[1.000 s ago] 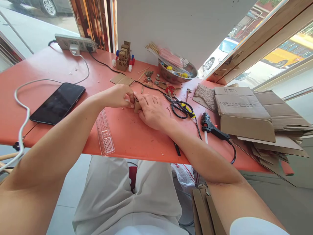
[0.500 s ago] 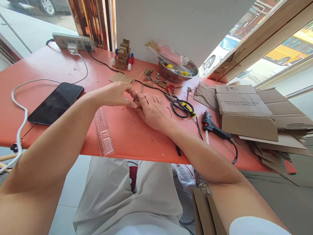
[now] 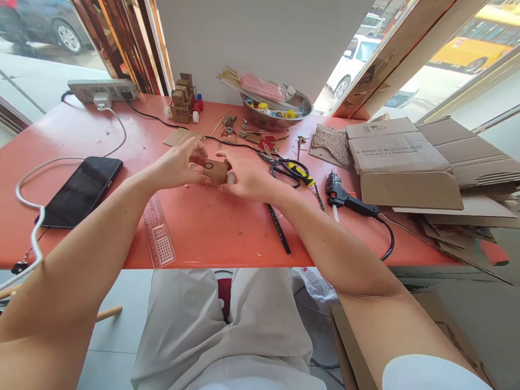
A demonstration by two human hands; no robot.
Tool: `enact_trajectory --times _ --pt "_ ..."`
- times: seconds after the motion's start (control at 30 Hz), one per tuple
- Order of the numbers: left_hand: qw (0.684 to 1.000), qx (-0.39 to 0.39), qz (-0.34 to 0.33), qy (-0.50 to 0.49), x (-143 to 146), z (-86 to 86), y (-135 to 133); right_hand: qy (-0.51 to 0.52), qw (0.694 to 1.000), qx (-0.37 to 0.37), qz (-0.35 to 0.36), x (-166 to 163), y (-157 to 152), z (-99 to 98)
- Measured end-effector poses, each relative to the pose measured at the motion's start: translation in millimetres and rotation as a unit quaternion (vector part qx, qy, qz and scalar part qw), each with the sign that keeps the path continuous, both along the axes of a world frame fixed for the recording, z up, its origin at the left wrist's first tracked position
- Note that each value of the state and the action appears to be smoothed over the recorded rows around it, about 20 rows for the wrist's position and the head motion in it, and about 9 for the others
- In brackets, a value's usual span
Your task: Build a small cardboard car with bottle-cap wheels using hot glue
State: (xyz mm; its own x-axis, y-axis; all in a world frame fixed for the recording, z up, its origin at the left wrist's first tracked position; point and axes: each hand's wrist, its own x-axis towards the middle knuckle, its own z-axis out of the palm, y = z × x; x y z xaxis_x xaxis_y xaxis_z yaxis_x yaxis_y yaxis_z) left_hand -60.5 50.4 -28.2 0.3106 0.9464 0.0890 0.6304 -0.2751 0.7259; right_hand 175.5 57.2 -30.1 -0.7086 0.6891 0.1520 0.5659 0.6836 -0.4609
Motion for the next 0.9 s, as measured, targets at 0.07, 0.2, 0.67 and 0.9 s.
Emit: enact_trajectory --times 0.07,0.2,0.67,0.9 --pt "1.000 0.003 -0.007 0.004 -2 0.4 0 0.010 1.000 -0.011 0.008 1 1 2.6" --pt "0.997 0.038 -0.042 0.059 -6 3.7 0 0.009 0.999 -0.040 -0.014 -3 -4 9.5" --pt "0.993 0.058 -0.041 0.097 -7 6.5 -9 0.034 0.995 -0.074 -0.048 -8 -9 21.4" --pt "0.993 0.038 -0.043 0.098 -8 4.8 1 0.014 0.998 -0.039 -0.044 -8 -8 14.1"
